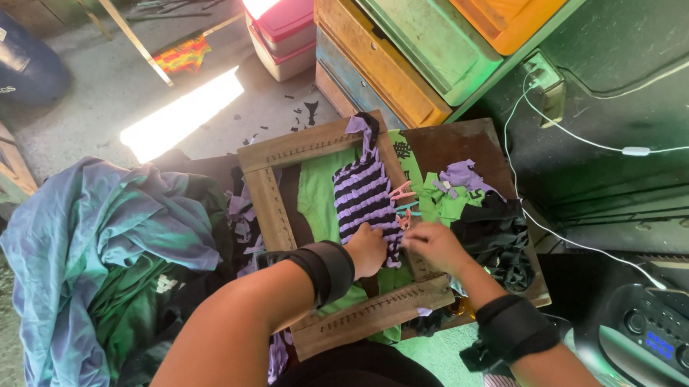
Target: The person removes clothespins from fabric strips by hand, one by one, while holding the fabric.
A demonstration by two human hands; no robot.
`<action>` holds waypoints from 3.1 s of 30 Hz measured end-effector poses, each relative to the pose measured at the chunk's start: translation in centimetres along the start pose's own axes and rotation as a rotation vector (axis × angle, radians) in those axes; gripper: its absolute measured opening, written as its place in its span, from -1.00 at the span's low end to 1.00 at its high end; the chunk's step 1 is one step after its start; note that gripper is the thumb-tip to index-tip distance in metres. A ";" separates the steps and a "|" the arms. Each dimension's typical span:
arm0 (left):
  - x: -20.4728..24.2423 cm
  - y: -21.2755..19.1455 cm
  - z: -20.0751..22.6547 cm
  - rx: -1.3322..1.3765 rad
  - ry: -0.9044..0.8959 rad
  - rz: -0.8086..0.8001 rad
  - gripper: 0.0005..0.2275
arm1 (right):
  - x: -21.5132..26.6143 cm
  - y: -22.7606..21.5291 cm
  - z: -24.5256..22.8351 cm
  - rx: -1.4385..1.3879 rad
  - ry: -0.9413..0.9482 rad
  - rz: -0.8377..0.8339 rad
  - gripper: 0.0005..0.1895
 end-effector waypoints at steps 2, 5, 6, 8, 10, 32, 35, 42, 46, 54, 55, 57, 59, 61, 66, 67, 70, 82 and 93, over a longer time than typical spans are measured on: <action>-1.0 0.9 -0.3 -0.032 -0.002 0.011 -0.78 | 0.8 2.5 1.6 -0.065 0.077 -0.133 -0.85; -1.1 0.5 0.2 -0.070 -0.012 0.028 -0.78 | 2.5 3.0 -0.9 0.096 0.081 -0.189 -0.80; -1.0 -0.2 0.4 -0.084 -0.020 0.042 -0.78 | 2.8 2.2 -2.8 0.330 0.003 -0.102 -0.81; -1.3 -2.4 0.1 -0.028 -0.042 -0.091 -0.78 | 3.0 0.4 -5.5 0.410 0.040 -0.175 -0.76; -2.6 -2.7 -0.4 0.026 -0.059 -0.231 -0.77 | 3.6 0.2 -6.1 0.482 0.086 -0.250 -0.70; -9.1 -6.9 1.4 -0.232 0.279 0.041 -0.86 | 4.7 0.5 -5.4 0.264 -0.017 0.110 -0.70; -9.1 -6.6 1.6 -0.233 0.362 0.070 -0.85 | 4.7 0.9 -4.8 0.243 0.037 0.058 -0.68; -6.1 -10.1 0.8 -0.073 0.389 0.051 -0.83 | 4.6 2.2 -3.3 0.233 0.082 0.016 -0.75; -6.2 -8.5 -0.7 0.034 0.546 0.272 -0.94 | 4.6 1.9 -3.5 0.250 0.122 -0.018 -0.76; -5.1 -9.6 -1.1 0.173 0.471 0.410 -0.97 | 4.4 1.9 -3.5 0.240 0.081 0.042 -0.75; -4.6 -9.9 -1.1 0.170 0.471 0.411 -0.97 | 4.4 1.8 -3.7 0.240 0.080 0.045 -0.75; -3.5 -10.7 -0.9 0.160 0.492 0.492 -0.98 | 4.6 1.5 -3.8 0.164 0.154 0.017 -0.71; -2.0 -11.6 0.4 0.122 0.518 0.515 -0.96 | 4.4 1.2 -4.0 0.167 0.151 0.015 -0.72; -0.6 -12.1 1.7 0.086 0.542 0.535 -0.93 | 4.6 1.5 -4.0 0.167 0.146 0.008 -0.73; -1.7 -8.5 3.0 0.006 0.364 0.382 -0.89 | 4.5 1.3 -3.6 0.199 0.080 0.078 -0.76; -2.5 -6.7 2.7 0.004 0.362 0.383 -0.89 | 4.5 0.7 -3.9 0.200 0.077 0.079 -0.76; -5.3 -1.8 0.5 0.187 0.012 0.227 -0.81 | 4.6 -1.6 -4.8 0.451 0.034 0.169 -0.90; -2.0 -3.6 -2.4 1.227 -0.073 0.408 -0.75 | 2.1 -1.8 -2.9 0.045 0.168 0.184 -0.88; -4.8 0.4 -4.3 1.510 -0.233 0.337 -0.88 | 1.9 -0.7 -2.7 0.171 0.278 0.249 -0.84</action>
Point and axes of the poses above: each hand's wrist, its own x-axis away from the middle knuckle, its own y-axis out of the palm, z = x × y, the point moved 4 cm from there along -x, towards the middle knuckle, and after that the axes turned 15 degrees about x, right-handed, at the moved point
